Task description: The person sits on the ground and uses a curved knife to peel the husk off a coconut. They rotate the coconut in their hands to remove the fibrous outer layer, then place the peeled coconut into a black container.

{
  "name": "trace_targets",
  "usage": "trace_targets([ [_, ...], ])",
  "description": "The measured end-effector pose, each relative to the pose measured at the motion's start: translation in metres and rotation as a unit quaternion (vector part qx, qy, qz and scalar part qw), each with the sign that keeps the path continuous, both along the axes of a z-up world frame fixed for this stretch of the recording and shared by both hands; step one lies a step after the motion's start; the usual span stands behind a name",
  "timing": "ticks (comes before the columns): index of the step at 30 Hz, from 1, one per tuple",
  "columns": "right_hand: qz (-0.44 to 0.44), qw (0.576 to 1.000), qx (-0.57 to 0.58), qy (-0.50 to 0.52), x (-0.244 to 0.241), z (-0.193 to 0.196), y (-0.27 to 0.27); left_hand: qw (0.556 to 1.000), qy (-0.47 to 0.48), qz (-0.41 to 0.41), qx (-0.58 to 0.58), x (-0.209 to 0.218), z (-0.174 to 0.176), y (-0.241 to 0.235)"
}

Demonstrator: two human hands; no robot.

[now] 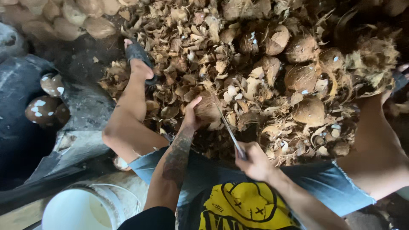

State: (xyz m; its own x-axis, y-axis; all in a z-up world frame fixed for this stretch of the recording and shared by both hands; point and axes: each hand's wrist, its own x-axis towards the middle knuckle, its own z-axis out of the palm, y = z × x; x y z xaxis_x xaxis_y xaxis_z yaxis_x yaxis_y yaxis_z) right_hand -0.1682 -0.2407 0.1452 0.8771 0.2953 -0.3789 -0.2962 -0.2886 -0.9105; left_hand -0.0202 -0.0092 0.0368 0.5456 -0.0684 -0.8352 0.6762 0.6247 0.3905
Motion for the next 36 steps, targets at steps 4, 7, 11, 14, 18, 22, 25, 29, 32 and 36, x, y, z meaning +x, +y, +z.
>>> trace_targets([
  [4, 0.007, 0.939, 0.084, -0.334, -0.002, 0.000, 0.003, 0.995, -0.058, 0.031, -0.077, 0.001, 0.022, -0.002],
  [7, 0.018, 0.976, -0.021, -0.216, -0.001, -0.024, 0.002, 0.994, -0.069, 0.064, -0.061, 0.009, 0.001, -0.002],
  [11, 0.031, 0.994, -0.074, -0.074, -0.006, -0.028, 0.006, 0.989, -0.083, 0.080, -0.090, -0.001, -0.021, -0.003],
  [14, 0.021, 0.989, -0.033, -0.141, -0.009, -0.017, 0.008, 0.991, -0.036, 0.117, 0.044, 0.001, -0.006, -0.021],
  [18, 0.013, 0.977, 0.010, -0.214, -0.001, -0.015, 0.006, 0.998, -0.054, 0.030, -0.033, 0.004, -0.010, 0.007],
  [22, 0.004, 0.917, 0.030, -0.398, 0.011, -0.047, 0.007, 0.988, -0.107, 0.051, -0.095, 0.008, -0.021, 0.013],
  [25, 0.040, 0.980, -0.116, -0.159, 0.025, -0.060, 0.004, 0.987, -0.084, 0.068, -0.117, -0.002, -0.017, 0.006],
  [29, 0.001, 0.969, -0.189, 0.160, 0.025, -0.081, -0.025, 0.978, -0.070, 0.143, -0.132, -0.006, -0.002, 0.006],
  [32, -0.007, 0.975, -0.193, 0.109, 0.046, 0.035, -0.003, 0.965, -0.090, 0.190, -0.157, -0.006, 0.104, -0.015],
  [36, -0.033, 0.989, 0.124, -0.071, 0.030, 0.039, -0.007, 0.980, -0.086, 0.121, -0.134, -0.006, 0.026, 0.015],
])
